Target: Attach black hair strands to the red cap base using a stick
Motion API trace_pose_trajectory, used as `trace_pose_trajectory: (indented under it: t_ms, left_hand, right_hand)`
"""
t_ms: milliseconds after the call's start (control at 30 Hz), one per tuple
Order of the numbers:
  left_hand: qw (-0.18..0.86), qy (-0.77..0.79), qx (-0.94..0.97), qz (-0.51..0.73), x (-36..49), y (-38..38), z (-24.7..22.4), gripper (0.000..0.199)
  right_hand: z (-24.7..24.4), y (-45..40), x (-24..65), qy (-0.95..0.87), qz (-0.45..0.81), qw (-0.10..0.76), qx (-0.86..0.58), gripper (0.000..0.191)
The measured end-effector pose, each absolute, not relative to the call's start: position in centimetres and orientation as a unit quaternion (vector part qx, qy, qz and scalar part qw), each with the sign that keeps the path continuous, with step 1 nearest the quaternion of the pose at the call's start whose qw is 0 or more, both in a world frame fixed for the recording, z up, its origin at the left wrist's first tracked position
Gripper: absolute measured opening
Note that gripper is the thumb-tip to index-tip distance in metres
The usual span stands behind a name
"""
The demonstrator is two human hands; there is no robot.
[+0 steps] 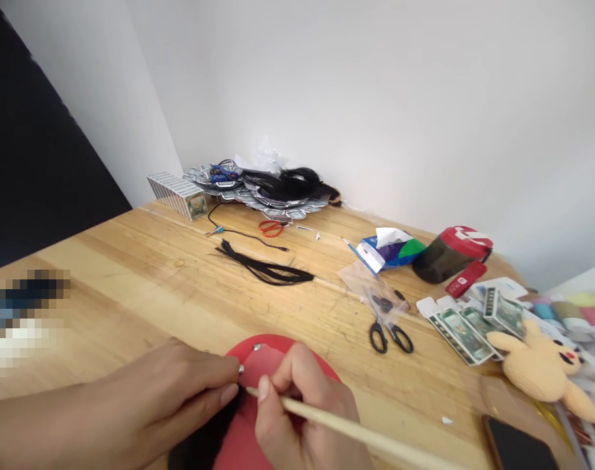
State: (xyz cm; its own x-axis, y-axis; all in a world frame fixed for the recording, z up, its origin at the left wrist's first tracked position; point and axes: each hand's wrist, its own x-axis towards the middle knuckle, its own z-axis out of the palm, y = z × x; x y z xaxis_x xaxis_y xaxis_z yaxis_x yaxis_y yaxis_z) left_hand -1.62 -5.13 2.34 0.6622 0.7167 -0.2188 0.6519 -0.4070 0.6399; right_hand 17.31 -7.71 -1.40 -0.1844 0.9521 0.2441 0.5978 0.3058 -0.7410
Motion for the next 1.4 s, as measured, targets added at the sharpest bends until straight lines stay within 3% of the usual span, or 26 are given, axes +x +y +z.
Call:
trace_pose_trajectory:
  t_ms: [367, 633, 900, 1167, 1267, 1400]
  left_hand:
    - [0.280, 0.398, 0.873, 0.023, -1.1, -5.0, 2.2, 0.028]
    - [0.271, 0.398, 0.877, 0.008, -1.0, -5.1, 2.4, 0.028]
    - [0.192, 0.385, 0.901, -0.049, -0.3, -5.4, 3.4, 0.018]
    - [0.213, 0.405, 0.885, -0.080, -1.2, -5.8, 3.6, 0.020]
    - [0.227, 0.394, 0.889, -0.058, -2.0, -6.2, 2.9, 0.019]
    - [0.157, 0.366, 0.917, 0.026, -3.1, -6.6, 1.7, 0.016]
  right_hand:
    - [-1.8, -7.4, 18.1, -0.755, 0.273, 0.317, -0.506, 0.030]
    - [-1.8, -7.3, 17.9, -0.742, 0.293, 0.329, -0.504, 0.029]
    - [-1.7, -7.4, 17.8, -0.725, 0.304, 0.352, -0.507, 0.030]
    - [-0.9, -7.1, 17.2, -0.695, 0.329, 0.397, -0.501, 0.033]
    - [-0.8, -7.2, 17.3, -0.688, 0.352, 0.389, -0.502, 0.032]
    - [-0.9, -7.2, 17.2, -0.684, 0.359, 0.385, -0.506, 0.031]
